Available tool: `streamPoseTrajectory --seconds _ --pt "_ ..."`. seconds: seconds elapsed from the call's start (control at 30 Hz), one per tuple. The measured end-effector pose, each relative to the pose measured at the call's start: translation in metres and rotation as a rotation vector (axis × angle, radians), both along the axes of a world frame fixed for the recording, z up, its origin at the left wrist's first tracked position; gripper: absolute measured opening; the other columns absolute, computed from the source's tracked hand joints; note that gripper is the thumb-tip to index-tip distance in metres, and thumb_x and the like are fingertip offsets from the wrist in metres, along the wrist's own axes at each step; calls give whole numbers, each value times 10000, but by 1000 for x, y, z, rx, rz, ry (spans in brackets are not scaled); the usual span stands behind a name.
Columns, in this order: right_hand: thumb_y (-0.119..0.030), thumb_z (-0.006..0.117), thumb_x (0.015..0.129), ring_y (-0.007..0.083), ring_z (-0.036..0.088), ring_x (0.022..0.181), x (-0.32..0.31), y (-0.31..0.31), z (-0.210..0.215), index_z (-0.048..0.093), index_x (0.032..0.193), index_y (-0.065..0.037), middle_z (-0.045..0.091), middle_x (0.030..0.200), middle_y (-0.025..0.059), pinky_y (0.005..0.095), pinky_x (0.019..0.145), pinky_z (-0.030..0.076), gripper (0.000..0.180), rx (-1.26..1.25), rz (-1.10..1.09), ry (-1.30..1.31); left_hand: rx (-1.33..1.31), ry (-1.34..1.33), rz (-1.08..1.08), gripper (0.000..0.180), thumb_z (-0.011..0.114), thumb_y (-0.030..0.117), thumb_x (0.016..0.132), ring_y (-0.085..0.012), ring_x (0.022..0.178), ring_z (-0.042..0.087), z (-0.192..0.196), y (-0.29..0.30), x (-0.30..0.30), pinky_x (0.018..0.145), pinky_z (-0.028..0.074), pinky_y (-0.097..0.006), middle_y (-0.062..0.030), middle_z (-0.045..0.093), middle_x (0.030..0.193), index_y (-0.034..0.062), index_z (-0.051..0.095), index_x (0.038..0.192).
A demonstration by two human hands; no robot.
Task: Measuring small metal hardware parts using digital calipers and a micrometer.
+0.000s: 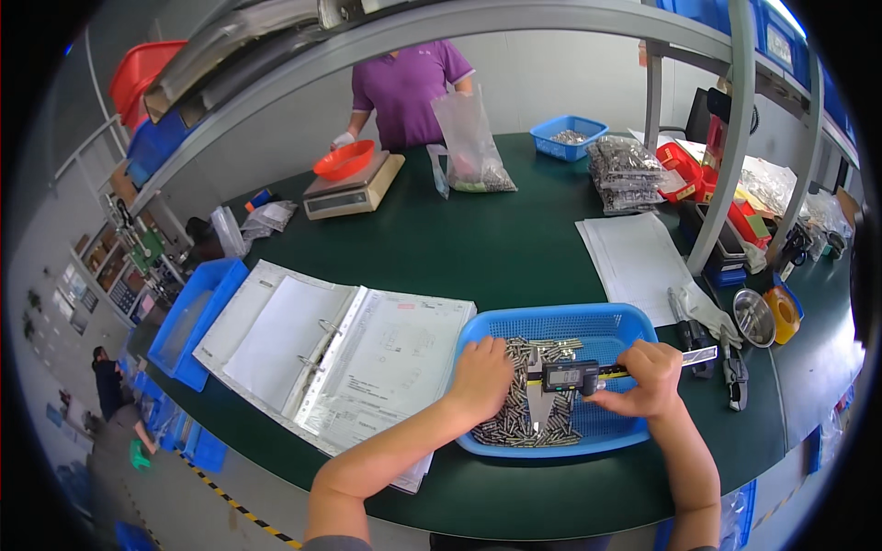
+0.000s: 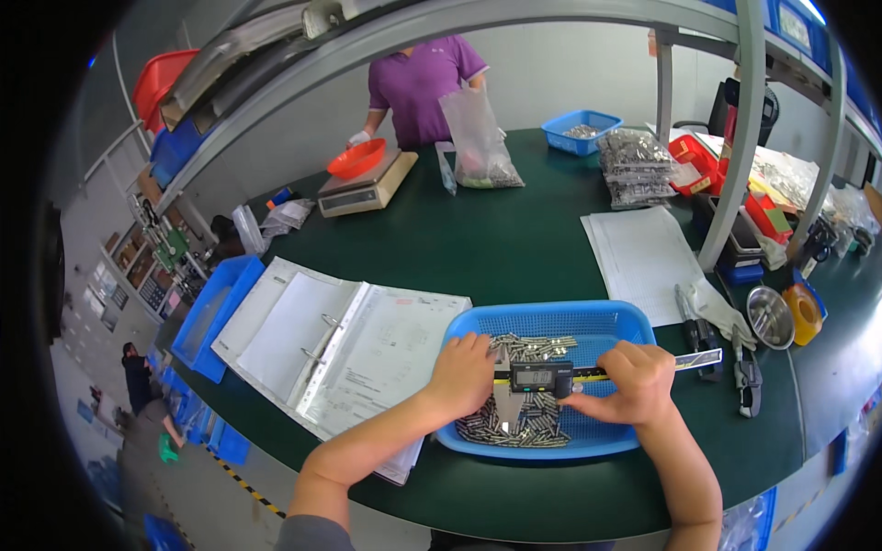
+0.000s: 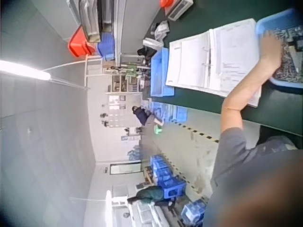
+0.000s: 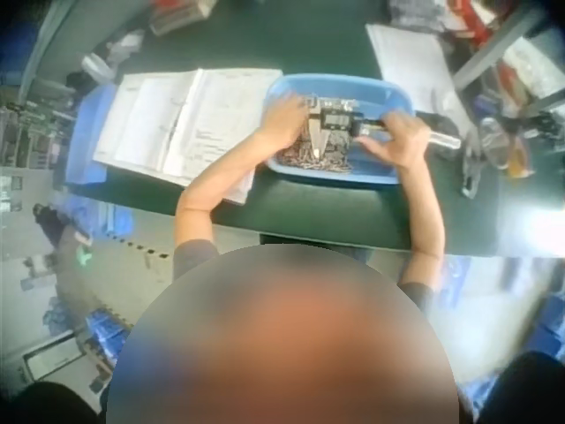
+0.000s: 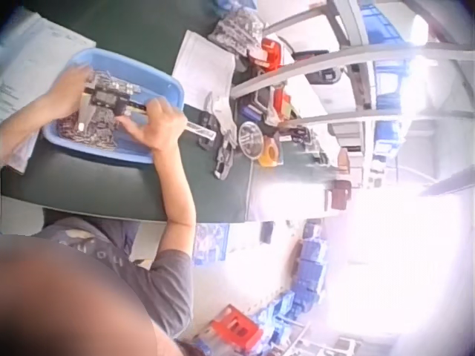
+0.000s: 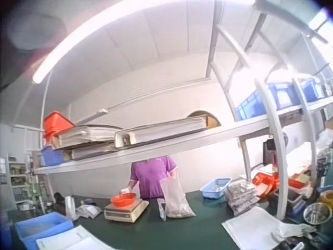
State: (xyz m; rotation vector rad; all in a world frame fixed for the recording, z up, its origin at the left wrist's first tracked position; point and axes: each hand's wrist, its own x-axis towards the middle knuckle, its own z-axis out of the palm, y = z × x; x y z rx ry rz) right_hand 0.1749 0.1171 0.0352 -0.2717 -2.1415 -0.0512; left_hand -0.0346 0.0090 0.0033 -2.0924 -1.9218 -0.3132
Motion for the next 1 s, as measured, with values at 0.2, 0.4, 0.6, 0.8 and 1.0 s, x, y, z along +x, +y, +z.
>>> streamPoseTrajectory --seconds 0.2,0.4,0.6,0.8,1.0 --pt "-472 707 494 182 412 368 2 -3 1 442 498 -96 393 462 23 268 348 304 460 -9 -18 12 -310 137 31 172 569 95 570 -241 829 473 1 -4 0 687 351 -329 -104 520 802 47 568 736" --pt "-466 702 503 184 414 375 4 -4 3 440 487 -107 393 467 20 269 354 305 445 4 -18 4 -358 -110 120 119 547 106 633 -261 746 553 18 -5 7 629 419 -364 -91 573 757 52 603 723" --pt "-457 703 508 178 408 372 3 -3 3 447 511 -102 397 475 18 265 356 301 438 0 -68 76 -223 -935 20 206 586 16 638 -168 669 566 24 0 19 603 440 -262 -69 582 762 28 542 839" --pt "-444 709 509 176 407 371 4 -1 4 451 523 -97 397 475 18 263 357 302 432 -23 -72 67 -79 -1318 -88 263 556 -73 660 -84 693 536 16 1 29 638 436 -220 -25 576 788 27 534 902" --pt "-416 722 504 184 421 379 1 0 4 466 540 -93 408 485 23 264 360 311 414 -61 -74 35 -179 -1475 -87 289 549 -71 674 -87 717 535 4 0 15 652 430 -201 -32 571 804 16 543 950"
